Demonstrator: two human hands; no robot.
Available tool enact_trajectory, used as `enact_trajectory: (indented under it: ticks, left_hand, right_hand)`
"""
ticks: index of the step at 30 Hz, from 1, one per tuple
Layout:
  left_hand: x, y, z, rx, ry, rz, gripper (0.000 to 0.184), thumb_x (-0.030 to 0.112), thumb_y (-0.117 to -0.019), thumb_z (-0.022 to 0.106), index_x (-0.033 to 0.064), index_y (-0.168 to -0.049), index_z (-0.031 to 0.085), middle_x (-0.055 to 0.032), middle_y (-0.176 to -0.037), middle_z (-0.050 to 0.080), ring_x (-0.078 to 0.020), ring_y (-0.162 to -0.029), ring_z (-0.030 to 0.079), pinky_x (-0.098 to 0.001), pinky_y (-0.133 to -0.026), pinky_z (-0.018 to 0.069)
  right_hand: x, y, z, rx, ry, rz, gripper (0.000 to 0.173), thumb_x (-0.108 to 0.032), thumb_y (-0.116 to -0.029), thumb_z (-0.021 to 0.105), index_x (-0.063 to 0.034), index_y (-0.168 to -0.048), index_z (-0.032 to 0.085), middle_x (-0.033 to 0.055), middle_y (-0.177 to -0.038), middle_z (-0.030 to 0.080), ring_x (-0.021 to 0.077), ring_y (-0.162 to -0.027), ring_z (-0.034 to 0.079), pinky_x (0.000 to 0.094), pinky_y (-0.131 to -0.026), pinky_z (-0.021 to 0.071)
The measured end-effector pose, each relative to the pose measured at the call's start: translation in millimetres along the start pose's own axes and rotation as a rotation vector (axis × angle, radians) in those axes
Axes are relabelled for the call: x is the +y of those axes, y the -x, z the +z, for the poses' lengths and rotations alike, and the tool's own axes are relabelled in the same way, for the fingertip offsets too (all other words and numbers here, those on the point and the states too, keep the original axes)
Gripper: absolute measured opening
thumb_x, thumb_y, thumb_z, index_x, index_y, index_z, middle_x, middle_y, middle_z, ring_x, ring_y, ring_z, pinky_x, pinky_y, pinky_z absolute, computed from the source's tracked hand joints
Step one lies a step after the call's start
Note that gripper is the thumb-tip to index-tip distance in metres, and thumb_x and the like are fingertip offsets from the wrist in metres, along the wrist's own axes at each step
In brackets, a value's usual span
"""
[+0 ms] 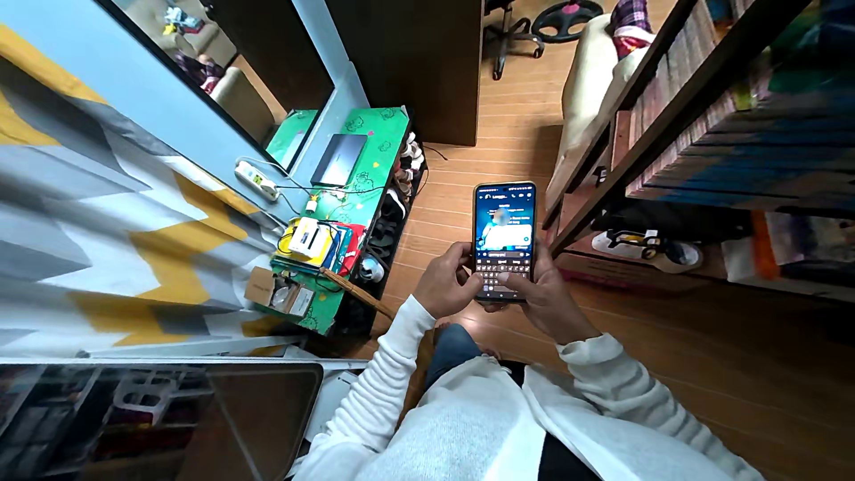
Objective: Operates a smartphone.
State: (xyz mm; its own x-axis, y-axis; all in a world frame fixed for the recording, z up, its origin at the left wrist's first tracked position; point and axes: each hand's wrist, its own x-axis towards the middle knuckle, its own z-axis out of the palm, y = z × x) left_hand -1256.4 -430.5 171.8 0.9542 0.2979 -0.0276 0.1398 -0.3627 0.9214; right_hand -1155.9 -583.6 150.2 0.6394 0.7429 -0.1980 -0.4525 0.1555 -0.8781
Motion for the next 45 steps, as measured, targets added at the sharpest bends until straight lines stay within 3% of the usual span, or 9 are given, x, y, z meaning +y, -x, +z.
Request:
enact_trajectory:
  ticks: [5,13,21,23,28,31,36,39,45]
  left_hand:
    - [-3.0,0.9,-2.7,0.044,-0.012,0.027,0.039,0.004,-0.0922,0.059,-0.0097,-0.128,0.055,-0.016,-0.104,0.07,-0.0098,-0.074,0.066,-0.0273,-0.07,0.0562]
    - [-2.5,1.8,-3.8,0.046,0.019,0.006,0.038,0.004,-0.0913,0.057,-0.0086,-0.127,0.055,-0.0145,-0.103,0.07,-0.0092,-0.075,0.066,-0.027,-0.071,0.0562]
    - [-2.2,-4.3,-1.5,0.014,0.006,0.011,0.039,0.005,-0.0917,0.058,-0.0096,-0.128,0.055,-0.0156,-0.103,0.07,-0.0114,-0.076,0.066,-0.0292,-0.071,0.0565]
    - [-1.2,-5.8,-1.2,0.008,-0.001,0.007,0.038,0.005,-0.0921,0.058,-0.0092,-0.128,0.055,-0.0154,-0.103,0.07,-0.0112,-0.076,0.066,-0.0294,-0.071,0.0565]
    - [-1.0,-8.3,-3.5,0.005,-0.016,-0.001,0.041,0.005,-0.0915,0.057,-0.0094,-0.13,0.053,-0.0174,-0.107,0.07,-0.0144,-0.081,0.068,-0.0321,-0.074,0.0573]
    - [-2.2,-9.0,-3.5,0.002,-0.002,-0.004,0.041,0.004,-0.0914,0.058,-0.009,-0.13,0.053,-0.0166,-0.106,0.07,-0.0134,-0.08,0.068,-0.0313,-0.074,0.0575]
    - [-5.7,-7.8,-1.7,0.021,0.015,0.019,0.042,0.005,-0.0914,0.061,-0.0106,-0.129,0.052,-0.0167,-0.105,0.07,-0.012,-0.078,0.068,-0.0294,-0.073,0.0579]
    - [-7.0,-7.7,-2.2,0.025,0.008,0.011,0.042,0.005,-0.0921,0.063,-0.0102,-0.129,0.052,-0.0164,-0.105,0.071,-0.0121,-0.078,0.068,-0.0298,-0.074,0.0583]
    - [-5.9,-5.1,-0.6,0.018,0.025,0.009,0.041,0.007,-0.093,0.061,-0.0103,-0.128,0.052,-0.0152,-0.103,0.07,-0.0107,-0.076,0.067,-0.0285,-0.072,0.0571]
  right_hand:
    - [2.7,-1.3,-2.8,-0.096,-0.017,-0.013,0.077,0.005,-0.08,0.044,-0.0168,-0.15,0.019,0.0078,-0.118,0.065,0.0237,-0.091,0.075,0.0407,-0.063,0.0659]
    - [1.6,-2.6,-0.7,-0.084,-0.003,0.011,0.077,0.009,-0.0818,0.045,-0.0159,-0.151,0.02,0.0097,-0.117,0.066,0.0249,-0.09,0.075,0.0411,-0.063,0.066]
    - [-2.2,-5.6,-2.0,-0.013,-0.028,0.036,0.054,-0.003,-0.1012,0.037,-0.0183,-0.151,0.023,0.0101,-0.111,0.067,0.0241,-0.082,0.075,0.0389,-0.057,0.0649]
    - [-2.0,-5.4,-4.3,-0.032,-0.038,0.026,0.057,-0.002,-0.0989,0.04,-0.0184,-0.151,0.023,0.0098,-0.113,0.067,0.0243,-0.084,0.075,0.0391,-0.058,0.0651]
    - [-0.2,-4.4,-10.9,-0.157,0.009,-0.008,0.081,0.01,-0.0833,0.052,-0.0173,-0.151,0.016,0.0065,-0.121,0.066,0.0227,-0.097,0.074,0.0399,-0.075,0.0665]
    - [-0.9,-4.0,-8.3,-0.13,0.025,0.001,0.082,0.014,-0.0823,0.049,-0.0167,-0.152,0.017,0.0081,-0.122,0.066,0.0235,-0.098,0.074,0.0405,-0.074,0.0666]
    - [0.6,-6.1,-9.0,-0.147,0.016,0.005,0.084,0.009,-0.0808,0.052,-0.0183,-0.152,0.017,0.0081,-0.121,0.066,0.0242,-0.096,0.074,0.0406,-0.072,0.0665]
    - [1.0,-6.9,-8.9,-0.156,0.017,0.007,0.082,0.006,-0.0835,0.051,-0.0185,-0.153,0.016,0.0084,-0.123,0.065,0.024,-0.097,0.074,0.0416,-0.074,0.0664]
    - [-1.9,-5.7,-2.0,-0.047,0.002,0.045,0.056,-0.003,-0.1016,0.038,-0.0186,-0.153,0.02,0.01,-0.116,0.065,0.0245,-0.088,0.075,0.0401,-0.064,0.0659]
